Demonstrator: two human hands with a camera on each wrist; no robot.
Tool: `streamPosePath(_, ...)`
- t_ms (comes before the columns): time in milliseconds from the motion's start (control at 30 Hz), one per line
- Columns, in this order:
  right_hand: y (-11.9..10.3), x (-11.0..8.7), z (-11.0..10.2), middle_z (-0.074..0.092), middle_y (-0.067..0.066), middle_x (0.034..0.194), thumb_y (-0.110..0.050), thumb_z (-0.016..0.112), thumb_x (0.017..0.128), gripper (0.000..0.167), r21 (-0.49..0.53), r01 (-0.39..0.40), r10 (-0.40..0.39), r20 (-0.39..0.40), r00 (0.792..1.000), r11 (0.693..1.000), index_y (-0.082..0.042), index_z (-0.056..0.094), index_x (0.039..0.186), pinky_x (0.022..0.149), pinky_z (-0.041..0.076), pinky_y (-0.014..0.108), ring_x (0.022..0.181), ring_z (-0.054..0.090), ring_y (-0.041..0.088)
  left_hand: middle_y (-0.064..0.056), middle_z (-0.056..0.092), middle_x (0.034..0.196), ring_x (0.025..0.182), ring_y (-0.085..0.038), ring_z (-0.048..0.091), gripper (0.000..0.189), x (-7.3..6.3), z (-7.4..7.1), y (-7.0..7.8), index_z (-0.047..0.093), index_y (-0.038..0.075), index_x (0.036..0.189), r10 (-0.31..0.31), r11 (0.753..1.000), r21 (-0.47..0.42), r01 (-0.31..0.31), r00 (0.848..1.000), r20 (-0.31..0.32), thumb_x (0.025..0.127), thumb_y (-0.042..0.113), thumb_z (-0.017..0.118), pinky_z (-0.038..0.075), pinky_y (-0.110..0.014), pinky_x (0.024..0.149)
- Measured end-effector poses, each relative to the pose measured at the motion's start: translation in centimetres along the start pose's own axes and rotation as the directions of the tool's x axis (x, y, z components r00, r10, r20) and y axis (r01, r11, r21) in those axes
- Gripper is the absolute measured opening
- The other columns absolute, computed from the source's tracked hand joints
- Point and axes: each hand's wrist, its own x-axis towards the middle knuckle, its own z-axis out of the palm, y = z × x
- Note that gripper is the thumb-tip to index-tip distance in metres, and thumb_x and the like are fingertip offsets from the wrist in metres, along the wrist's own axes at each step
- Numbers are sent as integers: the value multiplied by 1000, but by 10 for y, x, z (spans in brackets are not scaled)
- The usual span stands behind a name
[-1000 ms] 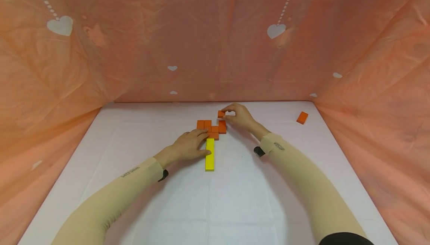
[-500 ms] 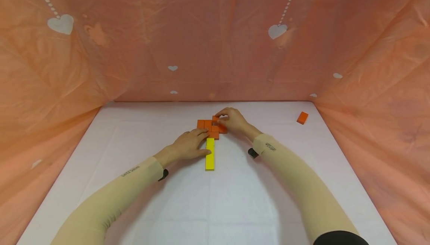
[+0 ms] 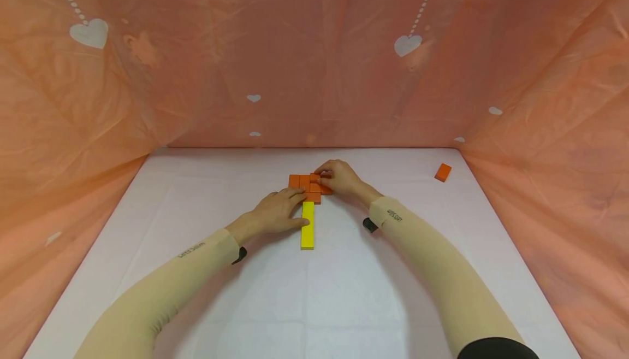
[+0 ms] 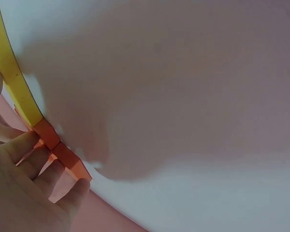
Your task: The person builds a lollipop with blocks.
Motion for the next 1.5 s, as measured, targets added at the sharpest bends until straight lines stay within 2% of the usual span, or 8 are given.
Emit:
streamPosePath(733, -1, -5, 0, 68, 16, 131, -15, 66, 103, 31, -8, 1, -2, -6, 1000, 1000, -3, 71, 130, 109, 50, 44, 124, 63, 32, -15, 38, 164, 152, -35, 34, 82, 1, -2, 4, 41, 6, 159, -5, 1000, 3, 5, 1000, -1, 99, 56, 64, 34, -59, 120)
streamPosePath(1000, 2, -12, -5, 65, 16, 136, -18, 60, 105, 33, 18, -99, 100, -95, 990, 995, -3, 69, 134, 107, 51, 45, 121, 63, 32, -15, 39, 164, 150, -36, 37, 84, 0, -2, 4, 40, 5, 159, -11, 1000, 7, 11, 1000, -7, 98, 56, 65, 35, -57, 120)
streamPosePath(1133, 4, -15, -6, 64, 17, 138, -19, 59, 106, 35, 30, -126, 129, -94, 987, 992, -3, 67, 137, 107, 50, 46, 121, 63, 33, -16, 39, 163, 151, -36, 37, 82, -1, -2, 5, 41, 4, 159, -8, 1000, 3, 8, 1000, -10, 98, 54, 65, 35, -58, 119)
streamPosePath(1500, 9, -14, 2, 62, 19, 139, -15, 59, 106, 38, 76, -68, 73, -64, 995, 995, 0, 63, 140, 101, 55, 43, 116, 67, 31, -14, 35, 167, 152, -35, 34, 81, -1, -1, 3, 41, 6, 159, 1, 1000, 9, -1, 1000, -16, 99, 54, 64, 35, -59, 119)
